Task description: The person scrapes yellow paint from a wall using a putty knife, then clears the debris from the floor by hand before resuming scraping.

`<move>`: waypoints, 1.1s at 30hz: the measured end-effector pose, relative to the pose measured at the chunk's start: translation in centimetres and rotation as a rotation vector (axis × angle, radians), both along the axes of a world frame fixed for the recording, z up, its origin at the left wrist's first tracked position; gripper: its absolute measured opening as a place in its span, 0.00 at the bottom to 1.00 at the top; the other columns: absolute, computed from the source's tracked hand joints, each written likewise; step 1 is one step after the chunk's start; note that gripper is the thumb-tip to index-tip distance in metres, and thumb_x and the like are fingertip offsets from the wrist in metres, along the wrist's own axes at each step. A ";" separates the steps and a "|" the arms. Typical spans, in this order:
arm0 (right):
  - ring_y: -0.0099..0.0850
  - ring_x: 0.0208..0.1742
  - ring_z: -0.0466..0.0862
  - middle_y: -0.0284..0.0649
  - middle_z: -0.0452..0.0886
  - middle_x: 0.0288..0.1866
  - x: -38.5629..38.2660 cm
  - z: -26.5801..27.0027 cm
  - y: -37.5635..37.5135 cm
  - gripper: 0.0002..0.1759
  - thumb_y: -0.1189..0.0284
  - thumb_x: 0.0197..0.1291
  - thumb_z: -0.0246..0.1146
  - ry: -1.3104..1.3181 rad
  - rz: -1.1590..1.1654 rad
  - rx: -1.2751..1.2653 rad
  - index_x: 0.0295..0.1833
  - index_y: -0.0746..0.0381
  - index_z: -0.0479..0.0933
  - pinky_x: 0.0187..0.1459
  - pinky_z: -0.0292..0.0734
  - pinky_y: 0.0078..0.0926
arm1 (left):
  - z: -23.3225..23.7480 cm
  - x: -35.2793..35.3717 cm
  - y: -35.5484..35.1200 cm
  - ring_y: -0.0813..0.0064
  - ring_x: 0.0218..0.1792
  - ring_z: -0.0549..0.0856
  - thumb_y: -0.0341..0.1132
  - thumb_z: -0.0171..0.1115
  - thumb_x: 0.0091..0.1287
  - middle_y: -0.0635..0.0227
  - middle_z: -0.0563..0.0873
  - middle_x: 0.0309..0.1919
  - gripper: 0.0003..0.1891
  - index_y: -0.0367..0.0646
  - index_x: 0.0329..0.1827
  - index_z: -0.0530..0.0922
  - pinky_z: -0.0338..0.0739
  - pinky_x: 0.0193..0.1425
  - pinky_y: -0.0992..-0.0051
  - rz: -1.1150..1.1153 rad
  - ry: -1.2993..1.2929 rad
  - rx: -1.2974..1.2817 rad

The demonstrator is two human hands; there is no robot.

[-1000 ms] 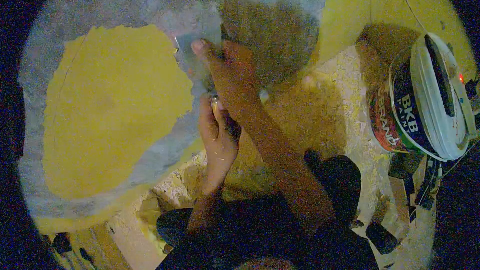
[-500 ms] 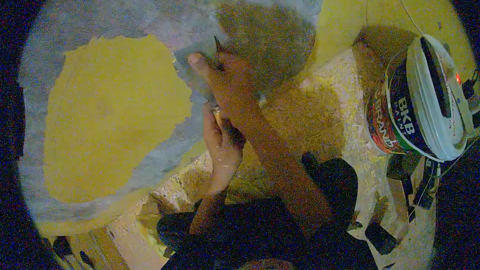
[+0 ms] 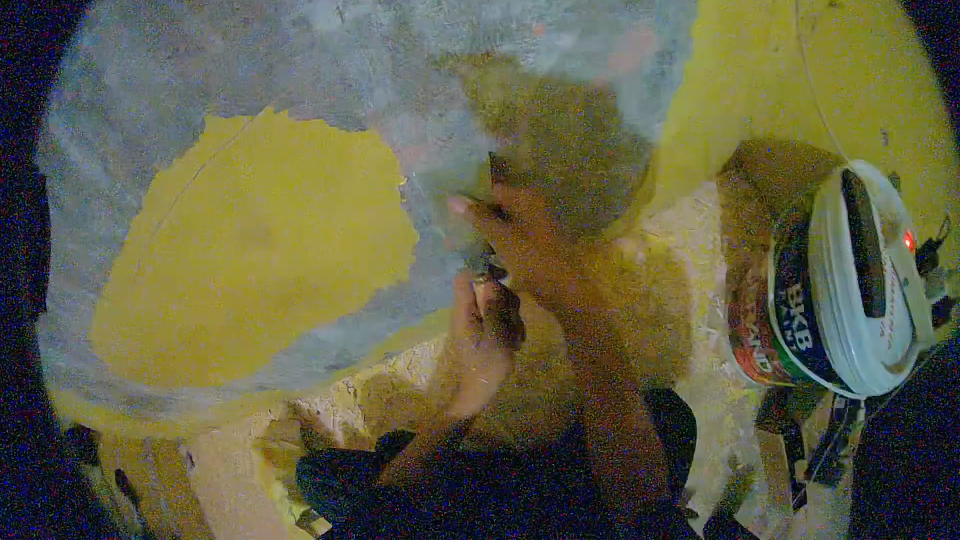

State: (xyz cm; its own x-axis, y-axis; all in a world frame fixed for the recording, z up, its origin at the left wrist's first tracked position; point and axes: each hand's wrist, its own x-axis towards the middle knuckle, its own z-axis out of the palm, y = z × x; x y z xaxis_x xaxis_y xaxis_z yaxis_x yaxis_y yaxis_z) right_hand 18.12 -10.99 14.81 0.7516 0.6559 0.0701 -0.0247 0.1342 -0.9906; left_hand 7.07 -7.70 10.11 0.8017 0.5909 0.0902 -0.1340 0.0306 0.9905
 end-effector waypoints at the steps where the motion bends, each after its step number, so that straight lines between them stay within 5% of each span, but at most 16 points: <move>1: 0.21 0.26 0.75 0.31 0.79 0.28 0.3 0.0 -0.3 0.16 0.61 0.58 0.59 0.001 0.064 -0.127 0.39 0.64 0.77 0.30 0.71 0.21 | -0.7 0.0 -0.3 0.88 0.14 0.64 0.42 0.45 0.69 0.78 0.68 0.19 0.09 0.46 0.41 0.63 0.59 0.14 0.85 -0.015 -0.022 -0.087; 3: 0.21 0.26 0.75 0.31 0.78 0.28 1.0 -0.4 -0.4 0.16 0.61 0.58 0.59 -0.013 0.134 -0.246 0.38 0.64 0.77 0.30 0.71 0.21 | -1.5 0.3 -0.7 0.88 0.14 0.64 0.41 0.46 0.69 0.78 0.68 0.19 0.09 0.46 0.42 0.63 0.59 0.14 0.85 -0.024 -0.057 -0.165; 6: 0.20 0.26 0.75 0.31 0.78 0.25 0.9 -1.0 -0.2 0.14 0.62 0.58 0.59 0.028 0.191 -0.073 0.35 0.64 0.77 0.29 0.70 0.20 | -1.7 0.8 -0.9 0.88 0.16 0.64 0.44 0.42 0.70 0.77 0.66 0.19 0.12 0.44 0.37 0.62 0.60 0.17 0.85 0.027 -0.025 -0.099; 12: 0.18 0.25 0.74 0.32 0.77 0.23 -0.8 0.4 1.4 0.13 0.63 0.58 0.59 -0.197 -0.026 -0.154 0.34 0.63 0.77 0.27 0.69 0.18 | 0.1 0.7 -0.6 0.87 0.15 0.64 0.43 0.42 0.70 0.76 0.67 0.19 0.11 0.45 0.36 0.61 0.59 0.15 0.85 0.142 -0.063 -0.004; 15: 0.32 0.23 0.77 0.42 0.78 0.22 -1.2 0.4 1.1 0.19 0.58 0.54 0.60 0.009 0.013 -0.104 0.31 0.66 0.76 0.31 0.72 0.30 | -0.2 0.2 -0.7 0.87 0.15 0.65 0.42 0.42 0.70 0.75 0.67 0.18 0.10 0.45 0.38 0.61 0.59 0.16 0.85 0.079 -0.066 -0.105; 18: 0.31 0.22 0.76 0.40 0.76 0.20 -0.9 -0.3 1.5 0.18 0.59 0.54 0.60 -0.161 0.013 0.009 0.32 0.66 0.76 0.31 0.72 0.30 | -0.4 0.4 -1.0 0.87 0.15 0.65 0.41 0.42 0.70 0.76 0.67 0.18 0.09 0.44 0.40 0.61 0.60 0.16 0.85 0.068 -0.070 -0.069; 21: 0.20 0.23 0.75 0.32 0.77 0.22 -1.5 0.0 2.1 0.15 0.62 0.58 0.58 -0.212 -0.107 -0.067 0.36 0.64 0.78 0.26 0.69 0.19 | 0.0 0.3 -1.4 0.87 0.15 0.65 0.40 0.41 0.71 0.76 0.67 0.18 0.09 0.43 0.43 0.61 0.60 0.16 0.85 0.153 -0.062 -0.166; 23: 0.20 0.22 0.76 0.32 0.77 0.22 -2.1 1.2 1.8 0.15 0.61 0.57 0.59 -0.094 -0.128 -0.013 0.36 0.64 0.78 0.25 0.70 0.20 | -0.7 0.0 -0.6 0.81 0.31 0.74 0.43 0.41 0.71 0.68 0.75 0.35 0.23 0.38 0.63 0.54 0.71 0.32 0.79 0.107 0.003 0.031; 27: 0.20 0.22 0.76 0.32 0.77 0.22 -1.4 -0.3 2.5 0.15 0.61 0.56 0.59 -0.239 -0.127 -0.092 0.36 0.64 0.78 0.25 0.70 0.20 | 0.2 -0.7 0.4 0.79 0.39 0.74 0.43 0.40 0.71 0.64 0.74 0.44 0.24 0.36 0.63 0.53 0.71 0.41 0.77 -0.029 0.210 -0.150; 29: 0.20 0.22 0.76 0.32 0.77 0.22 -2.1 0.0 2.6 0.15 0.61 0.56 0.60 -0.156 -0.188 0.051 0.36 0.65 0.77 0.25 0.70 0.20 | -0.4 0.1 0.0 0.86 0.16 0.65 0.37 0.40 0.71 0.76 0.68 0.18 0.14 0.39 0.54 0.57 0.61 0.17 0.83 0.075 -0.093 0.054; 33: 0.20 0.22 0.76 0.32 0.77 0.23 -2.7 1.4 2.5 0.15 0.61 0.57 0.59 -0.067 -0.201 0.033 0.36 0.64 0.77 0.25 0.71 0.20 | 0.5 -0.3 -0.5 0.86 0.16 0.66 0.36 0.40 0.71 0.76 0.68 0.18 0.13 0.39 0.52 0.58 0.62 0.18 0.83 0.105 -0.085 -0.039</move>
State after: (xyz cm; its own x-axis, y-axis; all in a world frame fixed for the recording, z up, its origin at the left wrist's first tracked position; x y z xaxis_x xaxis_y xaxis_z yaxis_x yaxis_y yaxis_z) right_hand 15.39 -8.47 16.17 0.8599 0.4900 0.1427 0.0712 0.1618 -0.9843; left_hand 6.79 -8.24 10.59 0.7257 0.6755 0.1307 -0.2220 0.0502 0.9737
